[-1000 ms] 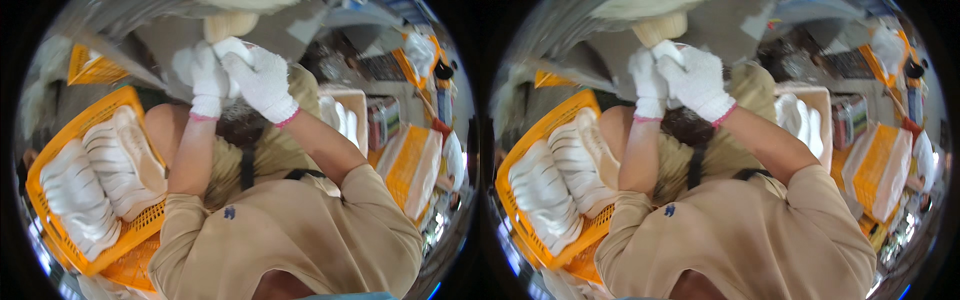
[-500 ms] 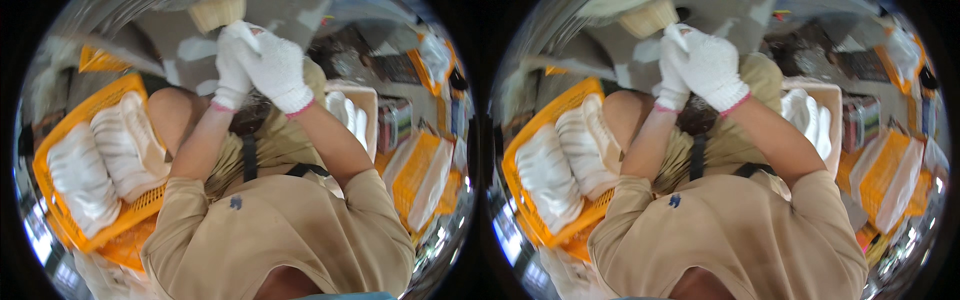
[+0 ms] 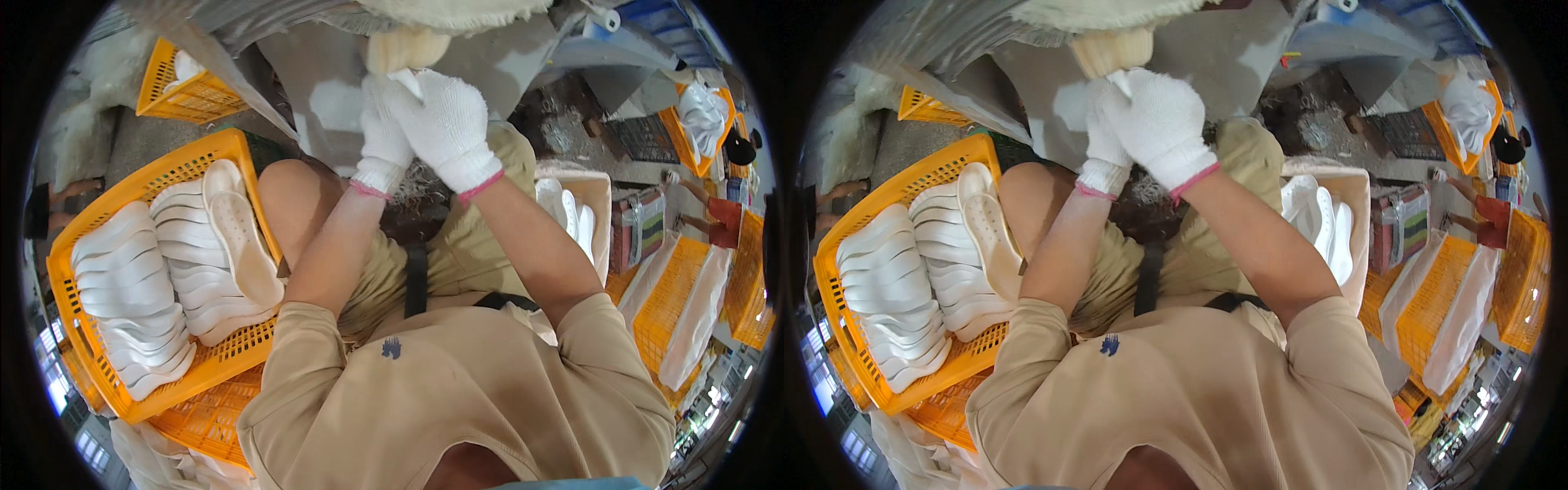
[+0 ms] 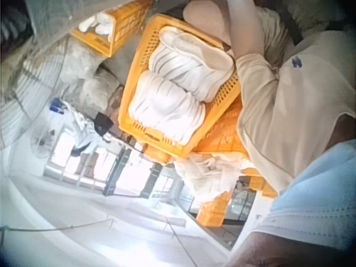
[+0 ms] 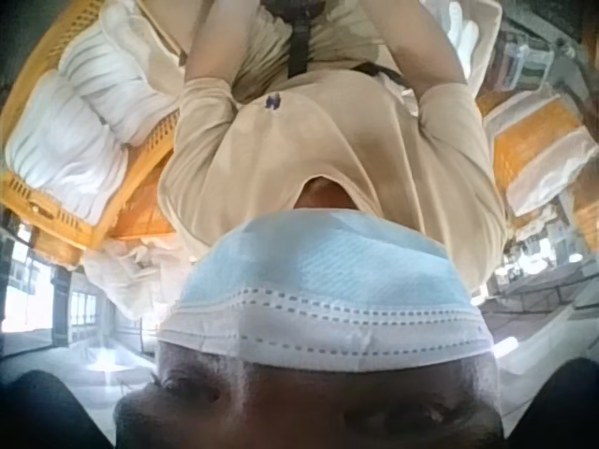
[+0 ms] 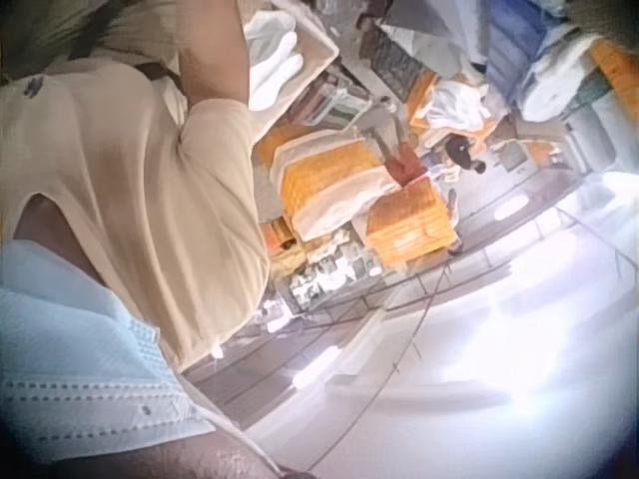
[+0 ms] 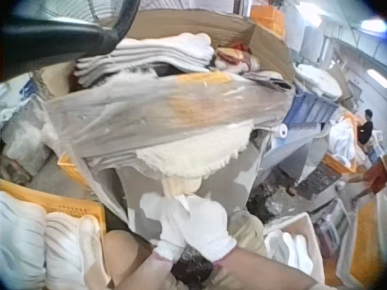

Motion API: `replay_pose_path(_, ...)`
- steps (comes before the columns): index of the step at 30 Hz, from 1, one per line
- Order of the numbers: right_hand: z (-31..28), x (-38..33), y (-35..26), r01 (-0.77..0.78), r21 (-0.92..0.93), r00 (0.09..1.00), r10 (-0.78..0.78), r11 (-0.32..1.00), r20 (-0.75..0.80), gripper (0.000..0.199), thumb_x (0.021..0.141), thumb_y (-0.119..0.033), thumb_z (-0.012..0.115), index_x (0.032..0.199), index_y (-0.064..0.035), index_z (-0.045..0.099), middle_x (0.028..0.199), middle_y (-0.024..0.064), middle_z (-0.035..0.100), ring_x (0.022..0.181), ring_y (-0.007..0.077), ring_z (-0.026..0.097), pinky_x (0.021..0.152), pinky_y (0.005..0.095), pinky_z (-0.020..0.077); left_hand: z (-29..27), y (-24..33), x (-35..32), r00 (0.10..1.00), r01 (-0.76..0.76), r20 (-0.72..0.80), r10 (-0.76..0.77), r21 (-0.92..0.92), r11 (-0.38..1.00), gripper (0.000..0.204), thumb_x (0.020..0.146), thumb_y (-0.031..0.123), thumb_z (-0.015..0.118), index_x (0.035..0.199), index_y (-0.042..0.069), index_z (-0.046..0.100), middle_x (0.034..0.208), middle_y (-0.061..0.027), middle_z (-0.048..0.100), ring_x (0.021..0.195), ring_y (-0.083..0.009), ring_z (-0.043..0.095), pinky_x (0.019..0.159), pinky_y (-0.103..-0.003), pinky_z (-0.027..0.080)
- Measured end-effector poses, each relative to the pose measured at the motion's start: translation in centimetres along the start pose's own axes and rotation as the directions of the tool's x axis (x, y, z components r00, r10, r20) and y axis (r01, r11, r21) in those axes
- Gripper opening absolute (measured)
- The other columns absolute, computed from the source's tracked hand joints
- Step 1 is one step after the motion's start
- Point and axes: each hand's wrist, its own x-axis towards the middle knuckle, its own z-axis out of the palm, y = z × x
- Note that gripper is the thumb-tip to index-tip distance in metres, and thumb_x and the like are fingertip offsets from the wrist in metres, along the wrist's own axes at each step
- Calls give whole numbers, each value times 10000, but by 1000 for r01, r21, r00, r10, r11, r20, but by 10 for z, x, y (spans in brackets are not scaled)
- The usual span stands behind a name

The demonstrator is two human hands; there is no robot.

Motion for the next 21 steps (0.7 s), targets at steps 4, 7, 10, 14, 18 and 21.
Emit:
replay_pose_path(4,-20,-9,-8,-117,164,950,62,979,305,514,826,-538,686,881,-31,755,787,201,725,806,359,735,765,426,583,1,-7,8,669,680,541,-511,-723,125,400,1038,444,550,1070,63,668,957,-108,722,888,-289,716,829,-426,591)
replay_pose_path(7,-34,-41,-16,-360,506,878,101,784,467,650,769,-399,757,1302,-48,634,945,128,753,848,274,742,814,386,578,6,-10,19,392,861,755,-527,-502,-79,582,1016,586,465,1064,33,639,805,-168,688,687,-318,706,636,-444,605)
replay_pose_path(10,-11,-24,-8,-291,581,947,143,760,287,580,821,-323,786,1297,-17,658,970,106,772,888,257,755,832,365,586,17,-4,43,578,751,675,-458,-660,-24,660,995,636,438,1106,12,621,869,-189,679,758,-347,691,685,-468,595)
replay_pose_path(14,-37,5,-17,-492,477,773,112,728,625,542,873,-458,735,1168,-4,712,940,154,770,890,294,762,835,409,593,25,5,36,675,613,558,-483,-788,-53,769,967,702,401,1161,-16,597,954,-218,667,852,-385,671,751,-499,581)
replay_pose_path(18,-45,-80,-20,241,-76,969,-235,968,78,621,808,-361,741,1283,19,620,1407,274,562,1282,468,553,1071,474,477,30,5,-14,561,687,731,-388,-673,-275,883,939,768,364,1216,-45,573,1039,-247,655,946,-424,651,816,-531,567)
replay_pose_path(21,-34,-111,-9,95,-174,995,-90,980,38,527,800,-252,760,1251,-6,645,1312,236,643,1169,423,646,977,443,549,31,4,-21,572,672,756,-320,-655,-345,971,918,817,337,1257,-66,555,1102,-269,646,1017,-453,636,865,-555,556)
